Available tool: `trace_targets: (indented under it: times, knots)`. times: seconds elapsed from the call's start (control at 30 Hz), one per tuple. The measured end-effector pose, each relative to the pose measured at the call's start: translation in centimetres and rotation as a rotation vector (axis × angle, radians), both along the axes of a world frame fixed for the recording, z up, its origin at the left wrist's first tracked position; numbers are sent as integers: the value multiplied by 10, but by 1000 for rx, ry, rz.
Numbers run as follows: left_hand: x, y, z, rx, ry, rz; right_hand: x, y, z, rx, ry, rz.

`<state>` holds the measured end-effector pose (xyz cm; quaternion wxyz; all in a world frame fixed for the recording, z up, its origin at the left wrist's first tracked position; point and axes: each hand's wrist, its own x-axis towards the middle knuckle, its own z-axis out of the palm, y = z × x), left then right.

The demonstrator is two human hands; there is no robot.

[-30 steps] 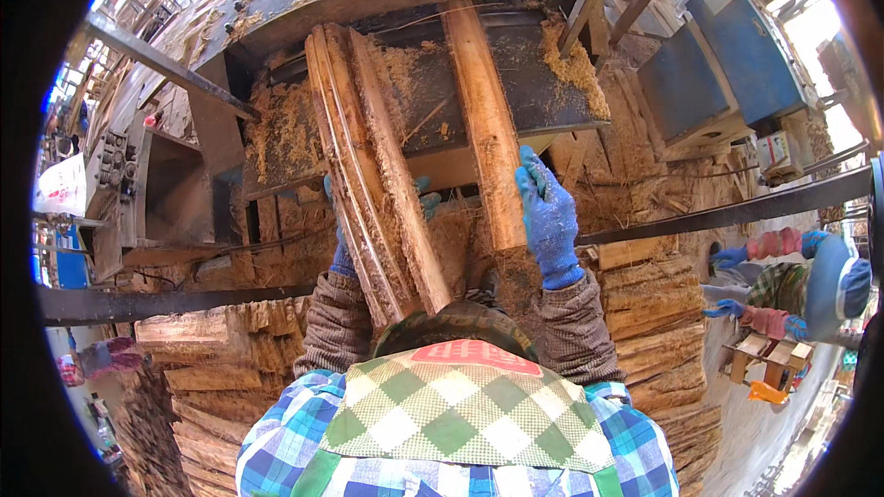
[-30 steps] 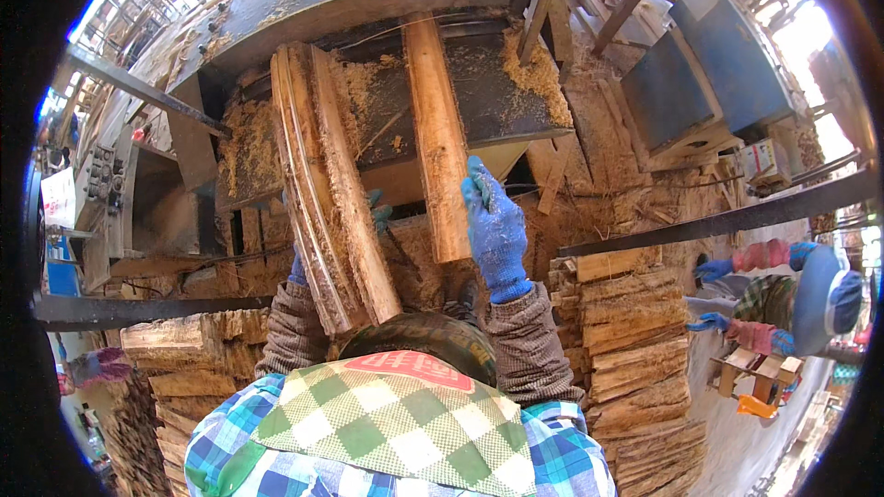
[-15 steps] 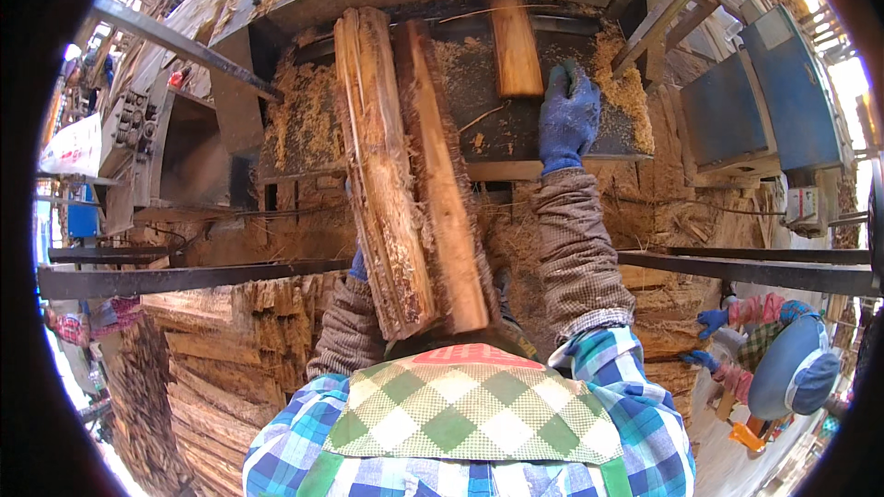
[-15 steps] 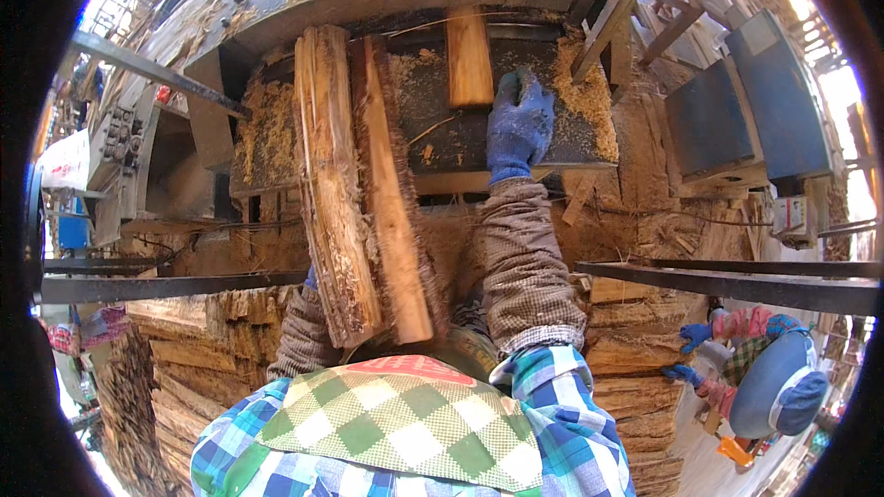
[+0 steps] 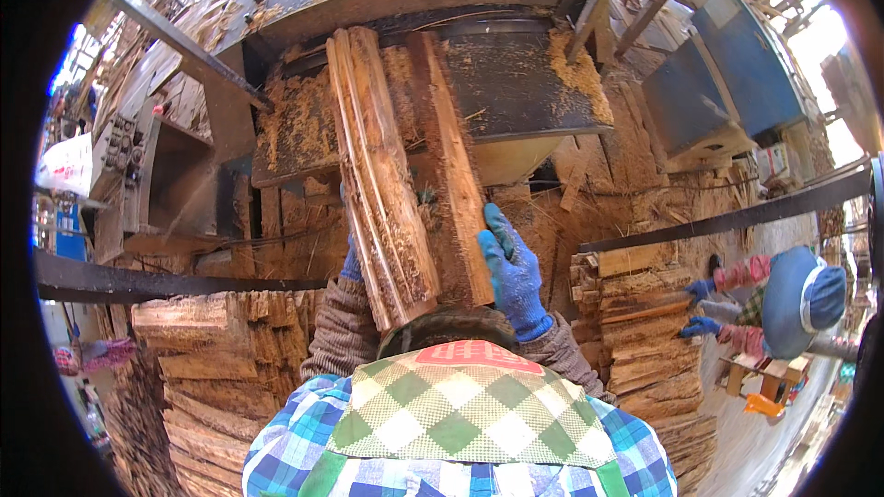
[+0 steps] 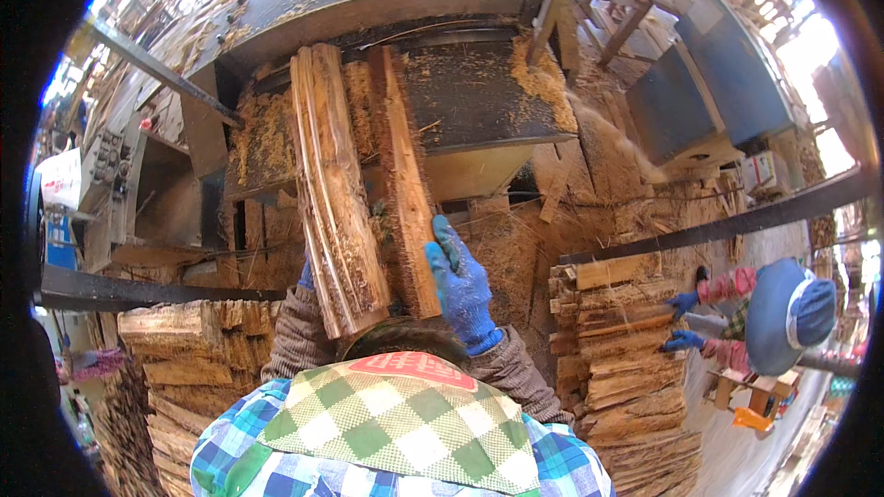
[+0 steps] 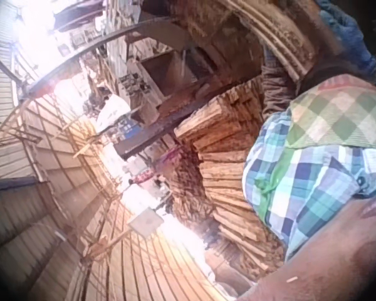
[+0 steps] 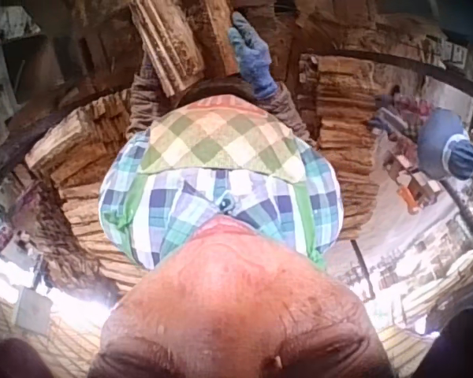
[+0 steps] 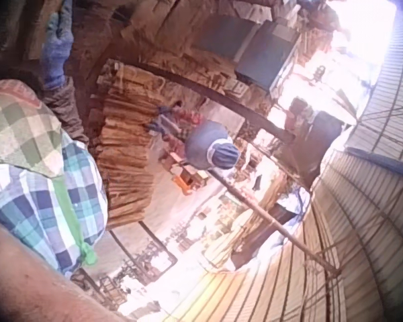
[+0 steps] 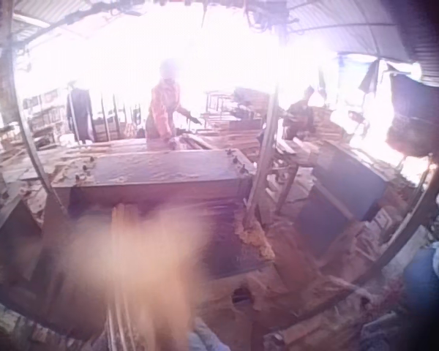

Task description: The person repeatedly picks up wooden planks from a nearby stack and feeds them into a planer machine. After each plank is processed, the person retrieves it from the output side and places it onto a growing stack of finished planks. The cycle continues throughout the clip.

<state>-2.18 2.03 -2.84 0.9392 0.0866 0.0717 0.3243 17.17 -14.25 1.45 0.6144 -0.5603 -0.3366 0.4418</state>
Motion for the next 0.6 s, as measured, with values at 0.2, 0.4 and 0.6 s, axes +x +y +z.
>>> trace_targets:
  times: [0.2, 0.4, 0.6]
  knots:
    - [-4, -12, 3, -3, -1, -49, 68, 2, 37, -70, -246, -152]
    - [5, 13, -5, 73, 19, -61, 104, 38, 50, 3, -167, -87]
    - [5, 19, -12, 67, 41, -51, 106, 54, 43, -47, -110, -106]
